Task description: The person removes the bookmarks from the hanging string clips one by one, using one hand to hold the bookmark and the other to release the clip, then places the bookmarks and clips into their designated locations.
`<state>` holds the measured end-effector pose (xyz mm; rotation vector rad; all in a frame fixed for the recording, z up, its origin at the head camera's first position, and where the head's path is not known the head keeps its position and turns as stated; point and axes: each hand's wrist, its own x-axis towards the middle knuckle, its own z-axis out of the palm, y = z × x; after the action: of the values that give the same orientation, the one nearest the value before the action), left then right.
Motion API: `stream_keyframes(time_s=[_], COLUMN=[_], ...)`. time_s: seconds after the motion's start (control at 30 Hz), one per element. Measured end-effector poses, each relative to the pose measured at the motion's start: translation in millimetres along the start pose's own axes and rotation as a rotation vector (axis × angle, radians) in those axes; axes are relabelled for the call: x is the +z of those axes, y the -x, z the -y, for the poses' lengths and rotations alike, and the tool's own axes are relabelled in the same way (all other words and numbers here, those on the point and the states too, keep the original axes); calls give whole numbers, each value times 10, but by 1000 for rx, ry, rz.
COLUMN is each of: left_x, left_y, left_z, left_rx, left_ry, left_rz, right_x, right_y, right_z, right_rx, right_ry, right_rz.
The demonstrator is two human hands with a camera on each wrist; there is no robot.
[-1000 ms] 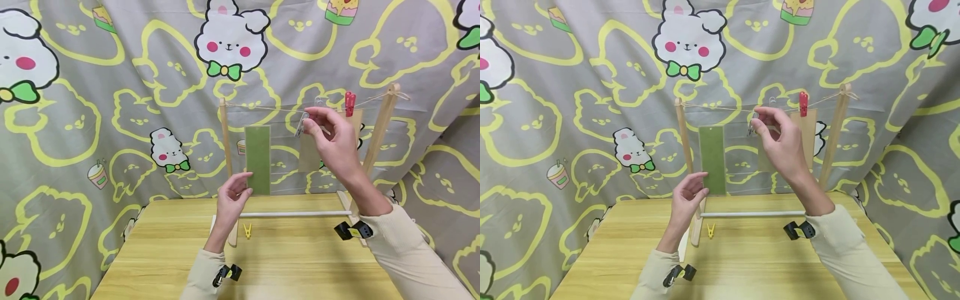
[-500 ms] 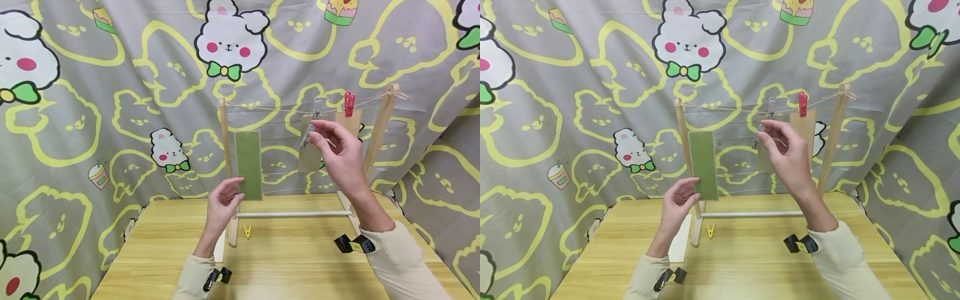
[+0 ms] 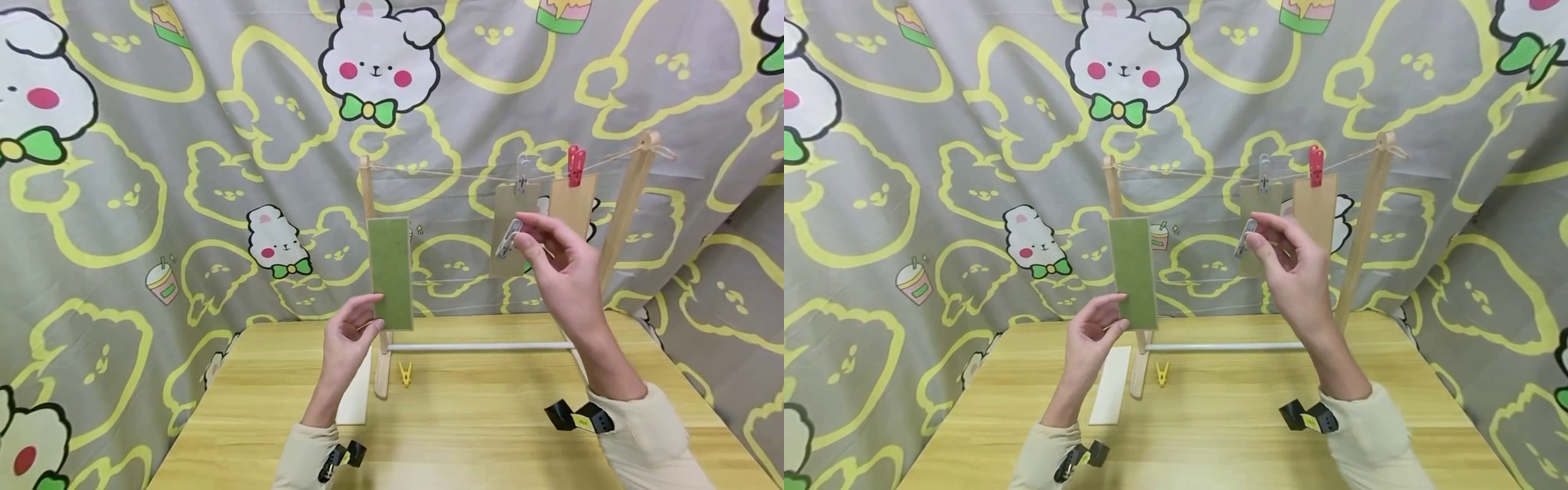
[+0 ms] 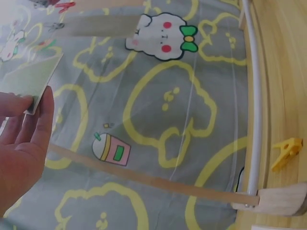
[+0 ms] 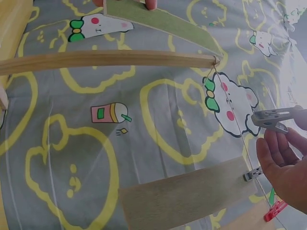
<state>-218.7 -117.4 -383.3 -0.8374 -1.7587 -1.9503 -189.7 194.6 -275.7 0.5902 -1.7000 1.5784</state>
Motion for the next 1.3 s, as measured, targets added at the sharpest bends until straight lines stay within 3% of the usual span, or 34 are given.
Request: stream_keyframes(time_s=[0.23,0.57,0.83,1.1,1.3], left_x=[-107,-227,-340,-428,-523], left_y=[50,128,204,281,354], left_z=[-22,-65,-136,-175,-166], left_rx=[10,33,-3,-15,4], left_ry=[-50,-74,-110,-123,-136], left_rz=[-14,-27,-28,-37,-11], right_x=[-5,14,0,-12,10], right_y=[101,267,415,562,643], right_z=[-41,-102,-109,-116,-192], right_rx=[-6,-38,-54,24,-16], right_ry=[3,-105,-176,-155,-254], right_rz=[-17,-45,-72,-121,-140])
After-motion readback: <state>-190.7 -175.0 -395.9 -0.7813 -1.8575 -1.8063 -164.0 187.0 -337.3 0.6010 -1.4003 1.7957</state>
